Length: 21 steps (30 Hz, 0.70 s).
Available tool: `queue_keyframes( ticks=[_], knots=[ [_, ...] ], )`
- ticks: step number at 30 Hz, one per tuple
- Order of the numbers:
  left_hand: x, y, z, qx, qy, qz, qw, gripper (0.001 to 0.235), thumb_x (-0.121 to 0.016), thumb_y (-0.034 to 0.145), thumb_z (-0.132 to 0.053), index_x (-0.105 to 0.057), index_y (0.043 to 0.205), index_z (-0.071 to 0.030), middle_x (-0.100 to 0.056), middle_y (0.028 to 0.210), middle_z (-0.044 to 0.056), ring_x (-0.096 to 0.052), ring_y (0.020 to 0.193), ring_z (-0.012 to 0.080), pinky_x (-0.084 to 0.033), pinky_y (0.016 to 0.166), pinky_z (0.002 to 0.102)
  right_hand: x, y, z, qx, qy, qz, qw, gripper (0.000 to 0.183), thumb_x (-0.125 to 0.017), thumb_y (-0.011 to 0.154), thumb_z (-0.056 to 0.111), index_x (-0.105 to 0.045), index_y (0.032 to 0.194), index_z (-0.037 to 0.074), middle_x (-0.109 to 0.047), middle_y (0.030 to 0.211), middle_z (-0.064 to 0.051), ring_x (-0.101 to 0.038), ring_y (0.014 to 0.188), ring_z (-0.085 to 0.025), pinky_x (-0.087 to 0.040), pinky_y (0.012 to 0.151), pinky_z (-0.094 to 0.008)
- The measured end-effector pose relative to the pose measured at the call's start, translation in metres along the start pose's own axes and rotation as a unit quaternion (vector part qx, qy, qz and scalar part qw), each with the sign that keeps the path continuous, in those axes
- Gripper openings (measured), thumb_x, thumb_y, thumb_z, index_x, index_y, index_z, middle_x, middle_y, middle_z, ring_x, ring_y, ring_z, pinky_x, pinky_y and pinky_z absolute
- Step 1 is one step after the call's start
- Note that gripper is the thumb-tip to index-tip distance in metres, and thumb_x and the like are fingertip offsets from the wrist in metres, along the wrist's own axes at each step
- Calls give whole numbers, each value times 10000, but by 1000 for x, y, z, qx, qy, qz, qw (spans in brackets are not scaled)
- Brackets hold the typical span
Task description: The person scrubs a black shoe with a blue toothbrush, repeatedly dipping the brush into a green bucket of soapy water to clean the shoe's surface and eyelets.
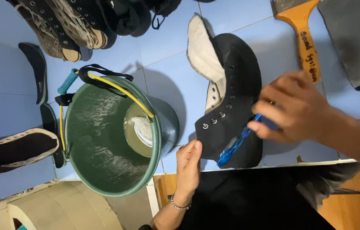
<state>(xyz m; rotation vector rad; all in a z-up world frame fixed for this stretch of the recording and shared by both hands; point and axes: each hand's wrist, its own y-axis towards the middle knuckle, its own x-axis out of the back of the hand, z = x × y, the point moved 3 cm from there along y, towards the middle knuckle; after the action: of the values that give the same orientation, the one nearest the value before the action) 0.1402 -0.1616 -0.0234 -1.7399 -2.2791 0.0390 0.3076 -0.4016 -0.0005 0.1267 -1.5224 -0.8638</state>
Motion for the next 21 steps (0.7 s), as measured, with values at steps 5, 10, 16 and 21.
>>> queue_keyframes(
  ticks=[5,10,16,21],
  knots=[
    [-1,1,-11,5,-2,31,1000,434,-470,1096,-289,-245,744,-169,-217,732,-81,-212,684,85,-170,619,303,7,10,-16,-7,-52,-6,999,370,-614,997,464,-655,849,128,-597,844,-33,-552,883,-280,-407,875,-451],
    [3,0,-2,11,19,26,999,458,-482,1092,-315,-241,729,-174,-216,713,-83,-222,666,74,-180,603,315,2,18,13,16,-5,-14,1000,385,-563,958,513,-642,820,163,-598,826,-55,-554,792,-298,-414,785,-490],
    [2,1,-1,14,-36,0,999,454,-506,1081,-314,-260,730,-166,-226,730,-84,-216,692,75,-170,616,303,-9,3,-4,-18,-17,10,1000,399,-524,957,484,-652,838,125,-600,863,-73,-543,882,-293,-391,864,-480],
    [1,1,9,16,-69,-27,997,461,-527,1072,-313,-275,716,-163,-250,726,-84,-225,698,74,-178,618,293,-4,-1,-6,-6,20,3,1000,373,-536,943,516,-597,830,165,-590,863,-51,-518,801,-283,-377,790,-484]
  ],
)
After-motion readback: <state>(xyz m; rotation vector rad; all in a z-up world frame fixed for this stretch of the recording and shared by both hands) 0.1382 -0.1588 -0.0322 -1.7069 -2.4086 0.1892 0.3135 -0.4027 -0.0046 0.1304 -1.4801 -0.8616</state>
